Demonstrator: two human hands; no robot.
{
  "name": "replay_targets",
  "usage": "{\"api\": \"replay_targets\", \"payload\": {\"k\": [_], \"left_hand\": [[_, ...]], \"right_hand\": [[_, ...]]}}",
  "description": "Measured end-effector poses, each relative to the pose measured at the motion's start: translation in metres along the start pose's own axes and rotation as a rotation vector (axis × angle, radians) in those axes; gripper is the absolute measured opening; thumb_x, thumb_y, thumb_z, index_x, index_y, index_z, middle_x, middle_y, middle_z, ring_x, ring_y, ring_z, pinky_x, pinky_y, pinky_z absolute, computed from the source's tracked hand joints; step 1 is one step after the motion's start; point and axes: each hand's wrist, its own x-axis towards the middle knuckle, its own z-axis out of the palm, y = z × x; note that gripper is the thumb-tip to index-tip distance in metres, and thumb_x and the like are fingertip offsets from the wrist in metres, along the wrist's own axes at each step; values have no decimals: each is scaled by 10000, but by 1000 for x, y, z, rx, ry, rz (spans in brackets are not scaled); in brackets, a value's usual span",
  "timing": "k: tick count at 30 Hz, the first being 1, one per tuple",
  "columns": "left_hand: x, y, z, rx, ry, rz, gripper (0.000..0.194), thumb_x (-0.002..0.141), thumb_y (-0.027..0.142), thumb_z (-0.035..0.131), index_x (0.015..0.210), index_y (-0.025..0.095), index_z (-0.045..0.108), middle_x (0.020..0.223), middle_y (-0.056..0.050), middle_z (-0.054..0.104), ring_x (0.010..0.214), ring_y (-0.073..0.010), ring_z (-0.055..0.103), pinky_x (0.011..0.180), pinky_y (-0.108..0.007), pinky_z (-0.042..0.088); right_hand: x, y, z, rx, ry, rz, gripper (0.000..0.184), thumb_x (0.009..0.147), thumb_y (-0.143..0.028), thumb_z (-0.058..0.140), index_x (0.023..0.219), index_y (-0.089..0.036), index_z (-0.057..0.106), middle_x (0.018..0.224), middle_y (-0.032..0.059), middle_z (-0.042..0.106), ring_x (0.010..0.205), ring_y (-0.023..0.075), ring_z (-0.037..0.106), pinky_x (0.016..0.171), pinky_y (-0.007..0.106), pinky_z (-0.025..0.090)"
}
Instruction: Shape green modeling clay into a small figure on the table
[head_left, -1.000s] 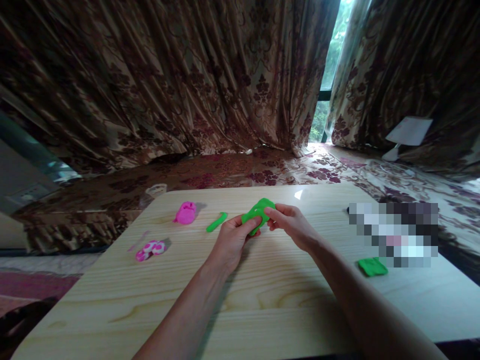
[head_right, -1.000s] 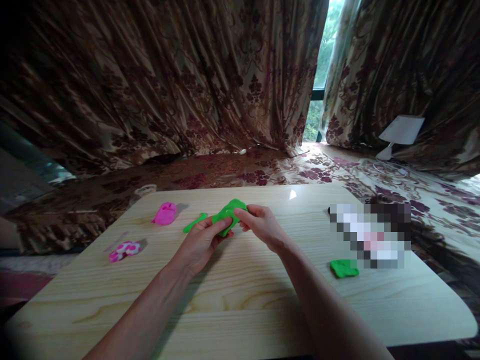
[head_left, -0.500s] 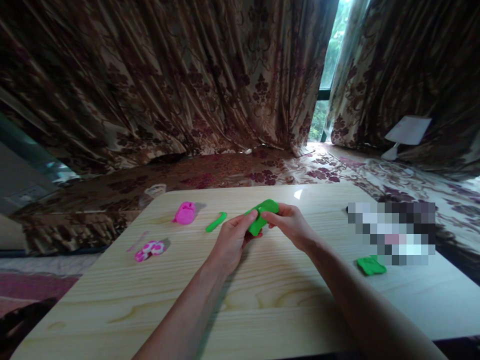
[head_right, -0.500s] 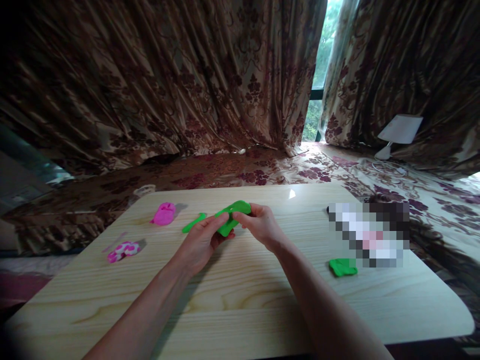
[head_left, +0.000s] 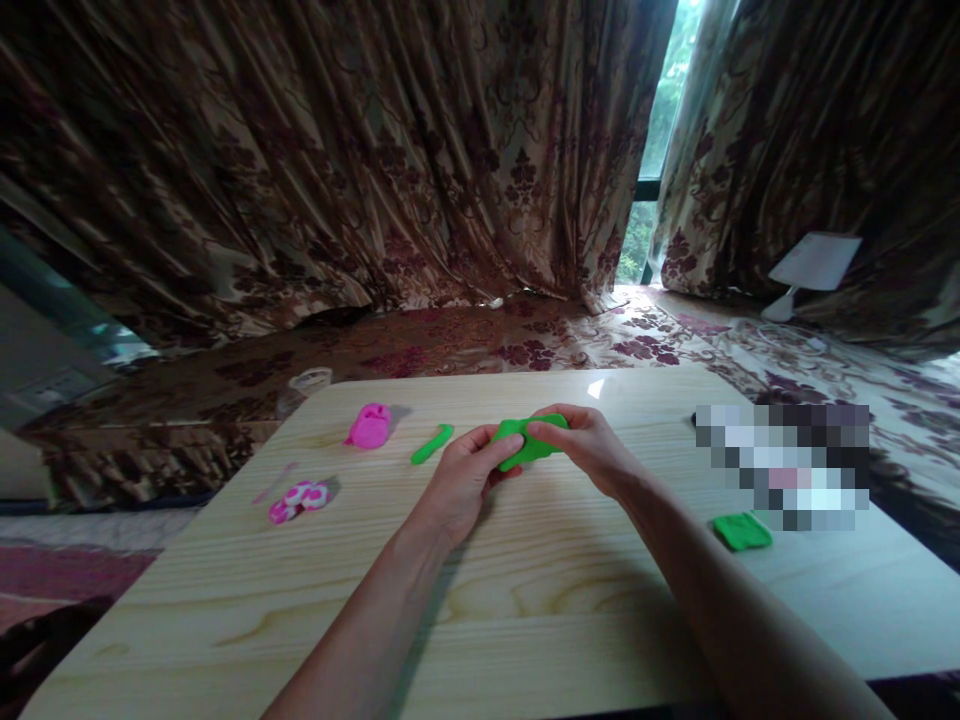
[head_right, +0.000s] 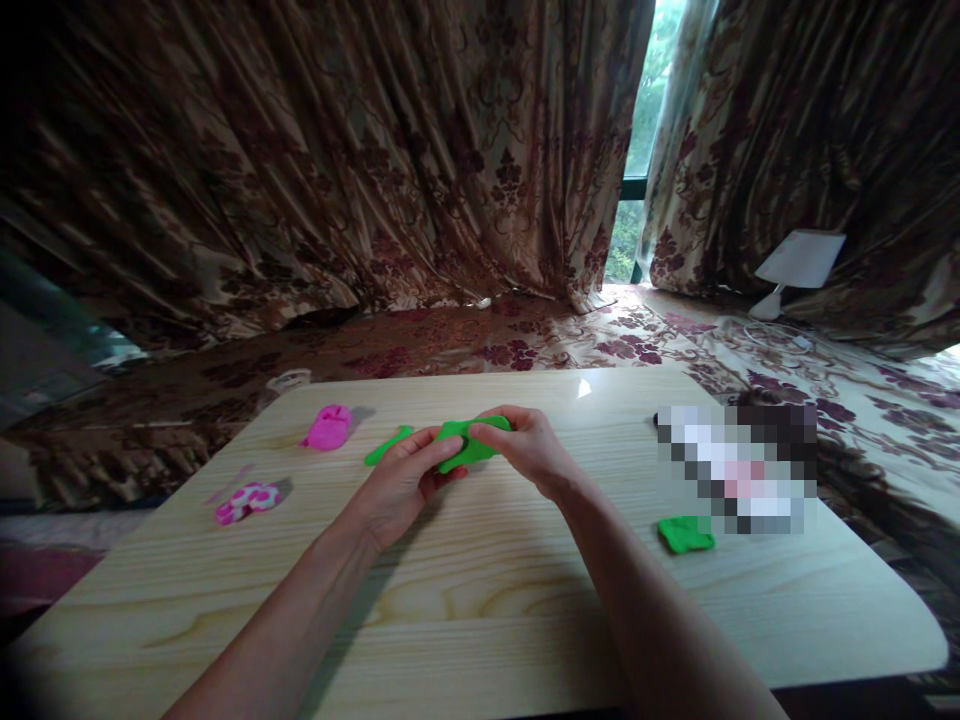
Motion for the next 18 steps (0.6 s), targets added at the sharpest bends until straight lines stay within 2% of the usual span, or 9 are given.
{"api": "replay_targets", "payload": {"k": [3,6,14,16,18], "left_hand": [[0,3,-1,-44,27,32,221,656,257,709,841,149,655,854,-27,616,752,-104,554,644,-215,467],[1,3,-2,-60,37,57,228,648,263,716,837,153,655,810,-17,617,719,-99,558,627,-210,467],[5,3,-3,-122,218,98,267,599,279,746,831,181,657,776,12,642,680,-96,573,594,-215,467],[4,4,-2,-158,207,88,264,612,298,737,838,187,658,793,11,648,678,-95,576,592,-216,470],[3,4,-1,-197,144,63,255,644,332,711,850,189,661,800,5,647,662,-92,574,594,-223,477]], "right_hand": [[0,0,1,12,-57,15,287,666,-354,675,852,-136,667,694,0,608,636,104,505,610,240,372],[-1,1,3,-28,-114,13,267,666,-363,669,785,-123,665,653,-6,586,600,94,477,583,233,353],[-1,7,3,-124,-51,-19,280,671,-400,652,713,-123,647,558,-31,496,526,78,395,496,222,280],[-1,6,4,-118,-42,-15,285,671,-406,651,709,-124,647,552,-31,493,520,78,391,491,223,277],[0,6,6,-85,-17,-21,296,680,-411,643,740,-122,655,566,-26,509,528,82,406,499,224,289]]}}
